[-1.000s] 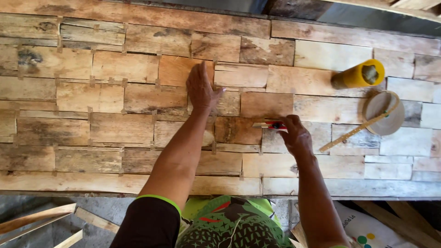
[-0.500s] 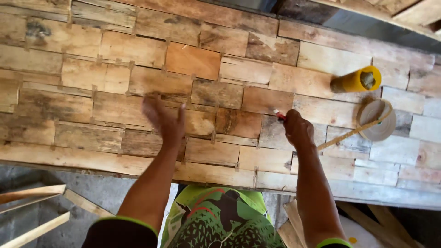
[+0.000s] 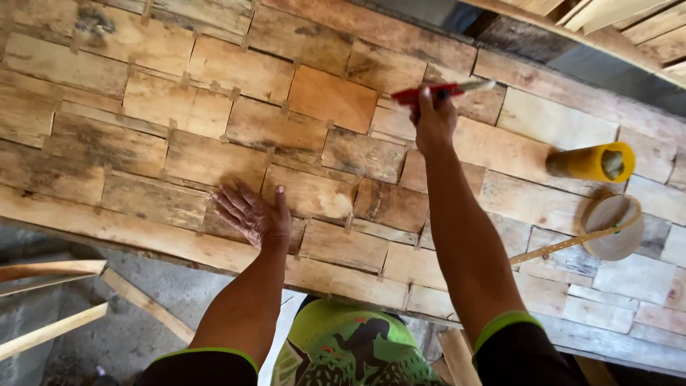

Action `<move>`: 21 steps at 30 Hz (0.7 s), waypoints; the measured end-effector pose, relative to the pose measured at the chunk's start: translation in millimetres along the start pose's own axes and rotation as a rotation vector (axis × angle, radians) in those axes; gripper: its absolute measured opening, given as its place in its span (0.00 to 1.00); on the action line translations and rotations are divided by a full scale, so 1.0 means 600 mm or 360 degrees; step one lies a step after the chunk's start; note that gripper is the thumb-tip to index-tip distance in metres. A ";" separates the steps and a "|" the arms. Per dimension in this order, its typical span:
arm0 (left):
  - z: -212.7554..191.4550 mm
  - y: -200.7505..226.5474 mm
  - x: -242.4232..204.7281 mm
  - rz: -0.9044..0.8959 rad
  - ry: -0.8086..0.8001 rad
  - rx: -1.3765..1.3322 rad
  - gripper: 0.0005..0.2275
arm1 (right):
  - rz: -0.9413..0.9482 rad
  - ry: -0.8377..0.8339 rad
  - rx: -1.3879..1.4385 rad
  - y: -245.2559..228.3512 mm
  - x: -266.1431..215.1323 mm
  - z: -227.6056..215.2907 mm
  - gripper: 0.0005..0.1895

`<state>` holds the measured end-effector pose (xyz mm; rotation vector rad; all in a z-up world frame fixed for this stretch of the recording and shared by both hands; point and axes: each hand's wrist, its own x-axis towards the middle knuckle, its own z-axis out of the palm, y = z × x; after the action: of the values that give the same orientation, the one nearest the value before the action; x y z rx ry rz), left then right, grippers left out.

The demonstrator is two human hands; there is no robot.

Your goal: Repairing or decorative patching of a wood block surface using wood slivers, adhesive tape, and a utility knife.

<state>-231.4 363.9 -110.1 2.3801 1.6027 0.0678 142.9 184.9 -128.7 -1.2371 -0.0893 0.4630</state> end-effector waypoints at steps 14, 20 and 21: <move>-0.002 -0.006 -0.005 -0.0047 -0.0098 0.0044 0.46 | -0.0030 0.0055 -0.0965 0.032 0.078 0.065 0.08; 0.011 -0.010 -0.001 -0.0028 -0.0065 0.0037 0.47 | 0.0117 0.0100 -0.0716 0.050 0.097 0.033 0.08; 0.014 -0.010 -0.001 -0.0035 -0.0070 0.0033 0.46 | 0.0122 0.0035 -0.0877 0.047 0.096 0.035 0.07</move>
<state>-235.7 363.7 -119.7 2.3618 1.6168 -0.0053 180.2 233.0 -157.9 -1.7909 -0.1582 0.5092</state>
